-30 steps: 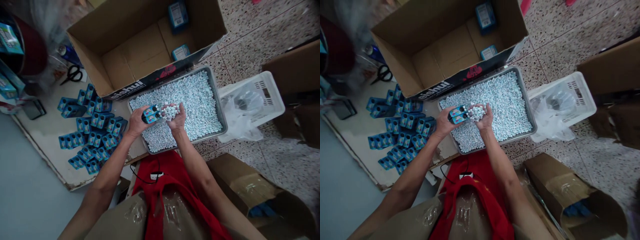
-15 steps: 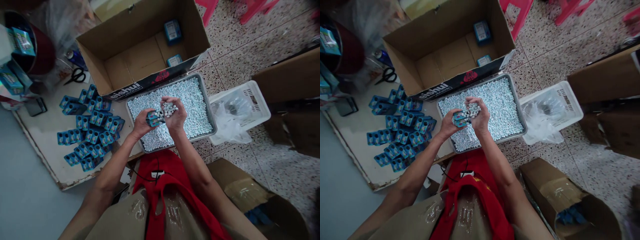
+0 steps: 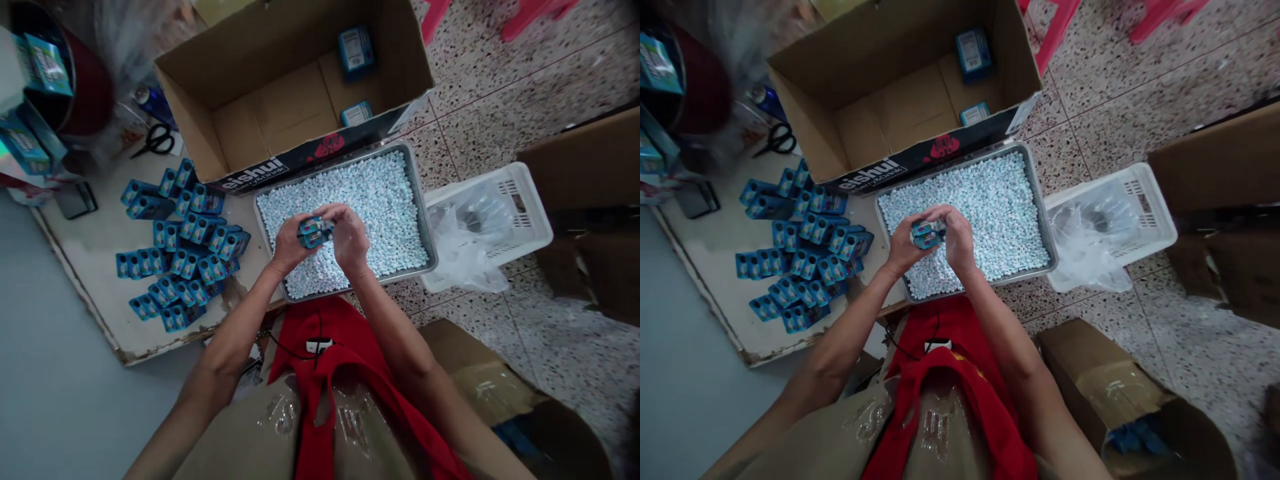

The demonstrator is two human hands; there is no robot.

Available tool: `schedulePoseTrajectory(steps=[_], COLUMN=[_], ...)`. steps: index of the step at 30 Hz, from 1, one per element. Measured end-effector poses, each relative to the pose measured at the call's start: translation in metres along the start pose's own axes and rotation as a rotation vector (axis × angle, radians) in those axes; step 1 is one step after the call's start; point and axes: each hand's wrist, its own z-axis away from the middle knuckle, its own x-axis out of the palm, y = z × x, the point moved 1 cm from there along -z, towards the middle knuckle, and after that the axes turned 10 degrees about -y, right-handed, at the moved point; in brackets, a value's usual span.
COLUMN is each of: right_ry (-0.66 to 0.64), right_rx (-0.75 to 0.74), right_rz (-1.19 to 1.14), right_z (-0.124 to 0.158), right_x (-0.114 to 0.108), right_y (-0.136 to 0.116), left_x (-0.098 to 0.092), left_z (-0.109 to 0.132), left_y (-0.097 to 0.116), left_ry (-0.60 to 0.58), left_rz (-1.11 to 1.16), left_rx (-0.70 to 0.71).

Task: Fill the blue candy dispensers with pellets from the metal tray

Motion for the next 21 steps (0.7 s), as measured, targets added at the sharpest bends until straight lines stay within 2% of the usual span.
schedulePoseTrajectory(steps=[2,4,8,10,11,13,16,19,21], right_ry=[-0.029,0.011,0.134,0.084,0.035,-0.041,-0.028,-0.012,0.021], right_rx=[-0.014,0.022,0.118,0.11,0.11,0.136,0.175,0.227,0.293], right_rz=[0.034,0.161,0.823,1.106,1.21,1.368,1.488,1.434,1.303], right_z=[0.009,0.016,0.005,-0.012,-0.022,-0.037,-0.041,-0.032,-0.026], right_x=[-0.011,-0.035,-0.105,-0.128,-0.133,-0.13,-0.102,-0.077,-0.073], right_y=[0.005,0.012,0.042,0.065,0.077,0.1,0.122,0.128,0.127], left_x=[-0.003,-0.007,-0.012,-0.01,-0.009,-0.006,-0.005,-0.007,-0.006], left_z=[0.003,0.006,0.019,0.028,0.033,0.041,0.049,0.049,0.048], left_y=[-0.005,-0.012,-0.031,-0.04,-0.044,-0.05,-0.053,-0.053,-0.052], left_ry=[0.051,0.048,0.089,0.104,0.106,0.111,0.12,0.153,0.148], left_rz=[0.073,0.167,0.312,0.341,0.349,0.362,0.355,0.267,0.211], left_rx=[-0.064,-0.084,-0.069,-0.076,-0.083,-0.096,-0.083,-0.066,-0.078])
